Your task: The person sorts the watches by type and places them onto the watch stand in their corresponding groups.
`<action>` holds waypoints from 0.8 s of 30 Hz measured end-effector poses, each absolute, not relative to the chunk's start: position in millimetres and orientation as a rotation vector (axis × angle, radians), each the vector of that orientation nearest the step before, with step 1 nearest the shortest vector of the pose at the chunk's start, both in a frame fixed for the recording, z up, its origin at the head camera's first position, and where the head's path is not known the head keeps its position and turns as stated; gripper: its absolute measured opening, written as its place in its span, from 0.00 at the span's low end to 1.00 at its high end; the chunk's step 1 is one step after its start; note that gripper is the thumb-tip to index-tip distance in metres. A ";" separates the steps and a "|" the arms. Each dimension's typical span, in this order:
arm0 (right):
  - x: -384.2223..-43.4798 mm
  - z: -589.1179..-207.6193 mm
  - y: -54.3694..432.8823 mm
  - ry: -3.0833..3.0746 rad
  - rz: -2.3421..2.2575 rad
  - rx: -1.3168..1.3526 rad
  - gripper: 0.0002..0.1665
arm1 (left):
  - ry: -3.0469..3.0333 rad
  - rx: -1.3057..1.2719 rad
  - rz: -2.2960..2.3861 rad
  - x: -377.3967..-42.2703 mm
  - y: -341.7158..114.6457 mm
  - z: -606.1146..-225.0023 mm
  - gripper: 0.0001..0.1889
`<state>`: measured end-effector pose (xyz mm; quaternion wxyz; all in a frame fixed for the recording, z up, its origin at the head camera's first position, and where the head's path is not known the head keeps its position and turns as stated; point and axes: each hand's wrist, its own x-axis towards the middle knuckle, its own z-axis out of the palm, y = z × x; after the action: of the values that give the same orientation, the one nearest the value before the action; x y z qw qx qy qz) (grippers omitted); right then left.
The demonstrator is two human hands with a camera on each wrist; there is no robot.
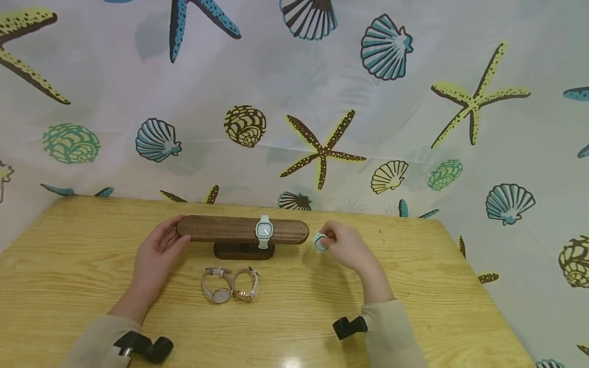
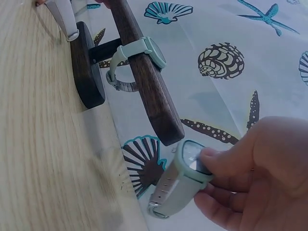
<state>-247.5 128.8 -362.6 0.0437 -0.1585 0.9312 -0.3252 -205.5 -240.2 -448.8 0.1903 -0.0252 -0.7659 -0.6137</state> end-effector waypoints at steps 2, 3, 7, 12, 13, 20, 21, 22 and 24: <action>-248.6 -362.8 128.6 2.873 -1.043 -0.438 0.05 | -2.153 -0.073 -1.723 -205.3 -240.1 -448.5 0.29; -249.4 -363.2 128.2 2.882 -1.076 -0.419 0.06 | -2.153 -0.072 -1.723 -205.1 -239.9 -448.1 0.29; -252.8 -367.2 125.1 2.911 -1.238 -0.354 0.06 | -2.155 -0.068 -1.720 -204.2 -239.0 -446.8 0.29; -256.6 -374.4 117.8 2.812 -1.535 -0.290 0.10 | -2.155 -0.071 -1.721 -204.4 -238.9 -446.8 0.29; -257.2 -375.7 116.3 2.778 -1.589 -0.281 0.10 | -2.155 -0.072 -1.720 -204.5 -239.0 -446.9 0.29; -259.7 -382.3 109.2 2.569 -1.867 -0.235 0.09 | -2.151 -0.074 -1.720 -205.0 -239.6 -448.2 0.29; -260.0 -383.3 108.4 2.541 -1.895 -0.232 0.09 | -2.150 -0.074 -1.720 -205.1 -239.6 -448.3 0.29; -260.1 -384.2 107.7 2.519 -1.914 -0.230 0.10 | -2.150 -0.073 -1.721 -205.2 -239.7 -448.5 0.29; -260.2 -386.1 106.7 2.484 -1.937 -0.234 0.10 | -2.151 -0.073 -1.723 -205.5 -239.8 -448.8 0.29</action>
<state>-260.2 106.7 -386.1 -0.0086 -0.0740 0.7863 -0.6133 -205.5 -239.8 -448.8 0.1912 -0.0260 -0.7657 -0.6136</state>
